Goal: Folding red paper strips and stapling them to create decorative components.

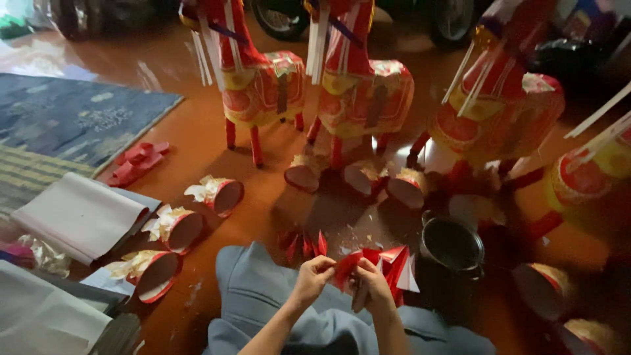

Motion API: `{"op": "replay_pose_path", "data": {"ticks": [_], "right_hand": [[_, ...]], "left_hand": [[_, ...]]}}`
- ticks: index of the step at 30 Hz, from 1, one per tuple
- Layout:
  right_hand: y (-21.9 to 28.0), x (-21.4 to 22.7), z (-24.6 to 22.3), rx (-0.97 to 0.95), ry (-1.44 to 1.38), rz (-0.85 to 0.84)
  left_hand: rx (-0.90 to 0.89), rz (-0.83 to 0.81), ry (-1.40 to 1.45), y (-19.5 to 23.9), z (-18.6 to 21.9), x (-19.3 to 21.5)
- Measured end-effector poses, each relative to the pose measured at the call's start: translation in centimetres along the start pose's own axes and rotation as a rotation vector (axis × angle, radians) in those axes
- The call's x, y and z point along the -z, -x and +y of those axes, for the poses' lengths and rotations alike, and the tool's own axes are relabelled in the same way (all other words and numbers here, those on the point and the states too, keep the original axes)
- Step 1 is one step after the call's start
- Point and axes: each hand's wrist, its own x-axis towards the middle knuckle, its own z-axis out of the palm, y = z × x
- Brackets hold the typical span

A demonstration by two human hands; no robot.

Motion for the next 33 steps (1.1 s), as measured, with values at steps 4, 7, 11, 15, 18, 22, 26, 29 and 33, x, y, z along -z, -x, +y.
{"op": "replay_pose_path", "data": {"ticks": [4,7,11,15,18,22,26,29,33], "right_hand": [[0.2,-0.4,0.1,-0.062,-0.064,0.026],[0.0,-0.9,0.9,0.016,-0.229,-0.033],[0.1,-1.6,1.9,0.102,-0.398,-0.040],[-0.2,-0.3,1.5,0.006,-0.141,-0.208],[2.4,-3.0,-0.4,0.018,-0.019,-0.204],[1.9,-2.6,0.0,0.013,-0.059,-0.232],[2.1,-2.7,0.0,0.123,-0.089,-0.272],[2.2,-2.6,0.0,0.163,-0.077,-0.335],[3.9,-4.6,-1.3,0.118,0.086,-0.201]], "left_hand": [[-0.116,0.037,-0.045,-0.1,0.7,0.6],[0.146,-0.011,0.439,0.1,0.5,0.4],[0.312,-0.109,0.833,0.4,0.2,-0.2],[0.270,-0.255,0.733,0.8,3.7,0.8],[0.361,-0.217,0.540,0.7,4.4,1.6],[0.491,-0.092,0.518,0.2,3.3,1.1],[0.470,-0.013,0.801,-0.4,0.8,1.0],[0.442,-0.027,0.844,-0.4,-0.7,0.9],[0.352,-0.124,0.583,0.6,2.8,1.3]]}}
